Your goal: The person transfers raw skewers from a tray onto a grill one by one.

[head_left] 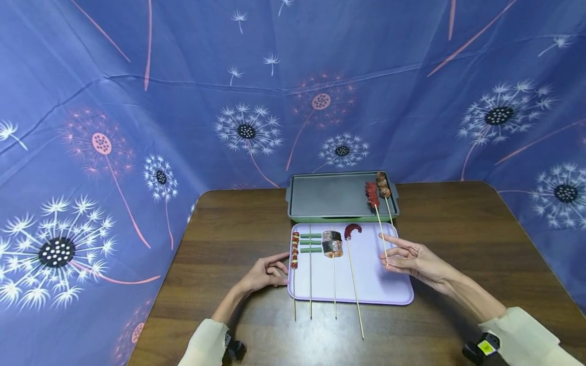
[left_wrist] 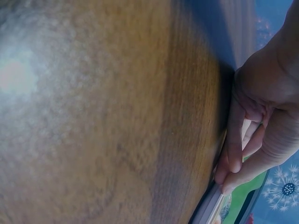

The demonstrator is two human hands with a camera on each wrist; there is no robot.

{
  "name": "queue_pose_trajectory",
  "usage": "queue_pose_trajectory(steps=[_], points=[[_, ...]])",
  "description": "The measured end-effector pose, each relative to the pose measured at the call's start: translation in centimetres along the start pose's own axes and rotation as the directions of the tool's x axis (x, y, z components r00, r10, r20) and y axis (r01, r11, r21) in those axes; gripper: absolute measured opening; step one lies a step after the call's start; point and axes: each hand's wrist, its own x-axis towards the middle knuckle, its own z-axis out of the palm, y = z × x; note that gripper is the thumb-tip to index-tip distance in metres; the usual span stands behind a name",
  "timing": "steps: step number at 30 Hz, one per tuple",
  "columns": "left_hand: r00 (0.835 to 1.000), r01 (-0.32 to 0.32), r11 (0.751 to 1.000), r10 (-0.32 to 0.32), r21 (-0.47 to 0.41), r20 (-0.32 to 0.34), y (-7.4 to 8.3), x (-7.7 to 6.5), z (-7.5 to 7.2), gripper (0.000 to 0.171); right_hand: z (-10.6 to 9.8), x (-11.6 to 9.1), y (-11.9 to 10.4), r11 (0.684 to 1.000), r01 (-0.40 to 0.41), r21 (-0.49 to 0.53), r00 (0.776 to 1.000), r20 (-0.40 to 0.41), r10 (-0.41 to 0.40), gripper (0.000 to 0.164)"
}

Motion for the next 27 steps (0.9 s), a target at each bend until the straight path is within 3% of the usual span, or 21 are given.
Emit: queue_pose_trajectory(steps=[8,13,19,27], points=[[1.0,0.0,1.0,0.0,0.002,0.004,-0.1,0.0,-0.1,0.077,-0.6,1.1,-0.9,0.997,-0.06,0.054,0.997,-0.047,0.063,0.054],[1.0,0.011,1.0,-0.011,0.002,-0.001,-0.1,0.0,0.0,0.077,-0.5,1.5,-1.3,0.993,-0.089,-0.08,0.987,-0.139,0.077,0.055],[1.0,0.0,1.0,0.0,0.001,0.001,-0.2,0.2,-0.1,0.077,0.2,2.3,-2.0,0.921,-0.173,-0.348,0.954,-0.29,0.07,0.081],[1.0,-0.03,0.999,0.03,-0.015,0.005,-0.3,0.3,-0.2,0.078,0.6,3.4,-2.4,0.843,-0.214,-0.493,0.927,-0.374,0.016,0.072]])
